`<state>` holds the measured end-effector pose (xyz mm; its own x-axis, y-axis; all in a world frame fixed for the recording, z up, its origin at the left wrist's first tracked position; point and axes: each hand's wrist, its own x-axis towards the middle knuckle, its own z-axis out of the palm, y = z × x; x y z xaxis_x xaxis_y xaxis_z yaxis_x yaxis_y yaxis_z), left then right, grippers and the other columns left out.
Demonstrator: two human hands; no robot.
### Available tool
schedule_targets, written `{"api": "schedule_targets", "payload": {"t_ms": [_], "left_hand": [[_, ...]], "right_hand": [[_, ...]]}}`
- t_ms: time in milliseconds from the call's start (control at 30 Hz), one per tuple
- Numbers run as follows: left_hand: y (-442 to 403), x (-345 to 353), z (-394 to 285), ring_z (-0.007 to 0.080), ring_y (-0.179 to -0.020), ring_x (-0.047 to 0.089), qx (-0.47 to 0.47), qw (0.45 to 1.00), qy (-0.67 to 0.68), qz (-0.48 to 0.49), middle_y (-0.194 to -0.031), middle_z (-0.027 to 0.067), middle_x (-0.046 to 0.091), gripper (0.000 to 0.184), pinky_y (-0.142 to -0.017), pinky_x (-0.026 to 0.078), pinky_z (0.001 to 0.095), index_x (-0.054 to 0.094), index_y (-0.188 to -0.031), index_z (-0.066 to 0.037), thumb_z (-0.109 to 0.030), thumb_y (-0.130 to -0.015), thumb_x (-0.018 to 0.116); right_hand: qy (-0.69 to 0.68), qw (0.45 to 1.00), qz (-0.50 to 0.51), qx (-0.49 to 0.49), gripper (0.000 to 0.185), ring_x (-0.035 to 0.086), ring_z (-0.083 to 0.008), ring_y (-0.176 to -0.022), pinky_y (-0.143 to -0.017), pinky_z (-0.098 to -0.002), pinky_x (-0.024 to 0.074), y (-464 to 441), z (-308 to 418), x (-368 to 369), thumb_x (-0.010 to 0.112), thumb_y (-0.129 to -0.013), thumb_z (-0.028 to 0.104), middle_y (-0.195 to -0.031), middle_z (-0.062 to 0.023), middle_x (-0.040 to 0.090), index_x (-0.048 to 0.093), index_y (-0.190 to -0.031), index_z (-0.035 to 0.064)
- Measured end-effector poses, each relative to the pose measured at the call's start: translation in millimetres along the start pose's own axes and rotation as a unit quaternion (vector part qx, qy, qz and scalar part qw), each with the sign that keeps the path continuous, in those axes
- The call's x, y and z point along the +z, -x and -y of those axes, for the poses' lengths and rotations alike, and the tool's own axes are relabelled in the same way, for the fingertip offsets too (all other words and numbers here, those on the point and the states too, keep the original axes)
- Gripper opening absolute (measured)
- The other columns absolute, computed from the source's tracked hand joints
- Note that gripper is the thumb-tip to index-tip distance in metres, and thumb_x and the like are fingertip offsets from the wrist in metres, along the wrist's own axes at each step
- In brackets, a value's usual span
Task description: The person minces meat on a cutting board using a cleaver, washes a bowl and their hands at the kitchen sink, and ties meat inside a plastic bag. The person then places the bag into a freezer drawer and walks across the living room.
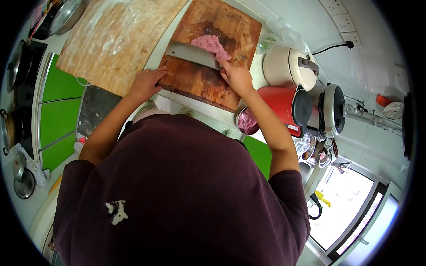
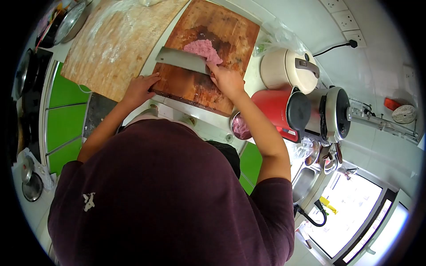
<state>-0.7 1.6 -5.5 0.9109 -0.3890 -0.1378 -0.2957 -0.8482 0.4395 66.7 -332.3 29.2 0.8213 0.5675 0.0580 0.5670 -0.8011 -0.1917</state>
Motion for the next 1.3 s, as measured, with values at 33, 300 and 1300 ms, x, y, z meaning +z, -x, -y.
{"api": "schedule_targets", "payload": {"t_ms": [33, 300, 1300], "left_hand": [[0, 0, 0, 0.0273, -0.1, 0.056, -0.001, 1.0, 0.0, 0.003, -0.139, -0.0013, 0.051, 0.059, -0.085, 0.043, 0.0411, 0.056, -0.127, -0.013, -0.016, -0.071, 0.073], [0, 3, 5, 0.0271, -0.1, 0.056, 0.012, 1.0, 0.003, 0.002, -0.14, -0.0015, 0.05, 0.059, -0.086, 0.043, 0.0414, 0.055, -0.127, -0.013, -0.016, -0.072, 0.073], [-2, 4, 12, 0.0287, -0.095, 0.058, 0.054, 0.998, 0.0, -0.013, -0.136, 0.0015, 0.053, 0.056, -0.085, 0.045, 0.04, 0.057, -0.124, -0.009, -0.019, -0.071, 0.073]], "right_hand": [[-0.012, 1.0, -0.004, 0.003, 0.044, 0.065, -0.0305, -0.071, -0.059, -0.0429, 0.0517, -7, -1, -2, 0.066, -0.08, 0.021, -0.078, -0.0098, 0.064, 0.053, -0.122, 0.018], [-0.332, 0.919, -0.067, 0.201, 0.028, 0.058, -0.0213, -0.061, -0.061, -0.0341, 0.0468, -46, 13, -20, 0.062, -0.088, 0.024, -0.068, -0.008, 0.06, 0.064, -0.109, 0.0047], [-0.669, 0.555, -0.067, 0.489, 0.021, 0.034, -0.01, -0.042, -0.035, -0.0266, 0.0294, 37, 50, 4, 0.055, -0.093, 0.021, -0.061, 0.0008, 0.038, 0.036, -0.086, 0.0131]]}}
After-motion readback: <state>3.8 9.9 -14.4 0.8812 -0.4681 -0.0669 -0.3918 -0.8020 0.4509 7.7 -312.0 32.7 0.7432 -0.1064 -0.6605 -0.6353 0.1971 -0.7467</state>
